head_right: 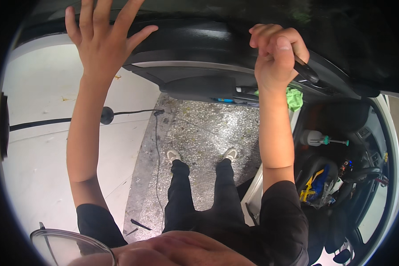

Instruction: The person applies a tint film to a car window. They spray the window with liquid, position the film, smooth it with a squeegee, and trim the edges.

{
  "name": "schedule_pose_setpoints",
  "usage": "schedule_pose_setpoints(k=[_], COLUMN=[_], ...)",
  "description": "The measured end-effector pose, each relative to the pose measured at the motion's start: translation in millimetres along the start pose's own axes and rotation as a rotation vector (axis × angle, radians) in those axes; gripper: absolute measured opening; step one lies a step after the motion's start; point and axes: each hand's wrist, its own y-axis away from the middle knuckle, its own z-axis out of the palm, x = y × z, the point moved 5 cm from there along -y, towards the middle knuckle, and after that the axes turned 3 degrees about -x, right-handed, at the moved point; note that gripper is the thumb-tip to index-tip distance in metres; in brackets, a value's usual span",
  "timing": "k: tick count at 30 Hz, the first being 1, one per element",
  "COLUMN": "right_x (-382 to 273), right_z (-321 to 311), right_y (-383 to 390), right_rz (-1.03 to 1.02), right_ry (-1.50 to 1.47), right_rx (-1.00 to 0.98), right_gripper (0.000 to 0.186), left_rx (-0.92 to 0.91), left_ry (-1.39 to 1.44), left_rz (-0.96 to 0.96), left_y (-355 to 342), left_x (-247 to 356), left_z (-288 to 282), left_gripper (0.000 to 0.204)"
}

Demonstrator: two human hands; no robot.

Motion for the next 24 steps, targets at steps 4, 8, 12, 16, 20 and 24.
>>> schedule_pose_setpoints(k=[4,8,12,16,20,24], right_x=[2,7,15,20,19,19], right_z=[15,32,50,70,73,74], right_y=[-1,-1,-4,-6,-7,-8], right_rz=[0.009,0.011,0.012,0.012,0.03,0.019], right_ry=[-0.024,-0.073,-0.141,-0.158,-0.157,-0.137], right_rx=[-0.033,-0.054,-0.073,-0.104,-0.114,-0.128], right_gripper=[0.029,0.027,0.025,0.022,0.023,0.022], left_rx=[0.079,0.191,0.227,0.246,0.249,0.195], left_ry=[-0.006,-0.062,-0.057,-0.067,-0.094,-0.114], left_rz=[-0.011,-0.004,-0.038,-0.026,-0.014,-0.017], left_y=[-1,0,-2,-3,-3,-1], left_x=[-2,-4,-1,-4,-7,-8], left_z=[10,19,23,27,31,32], left_gripper=[0.052,0.047,0.046,0.049,0.052,0.057])
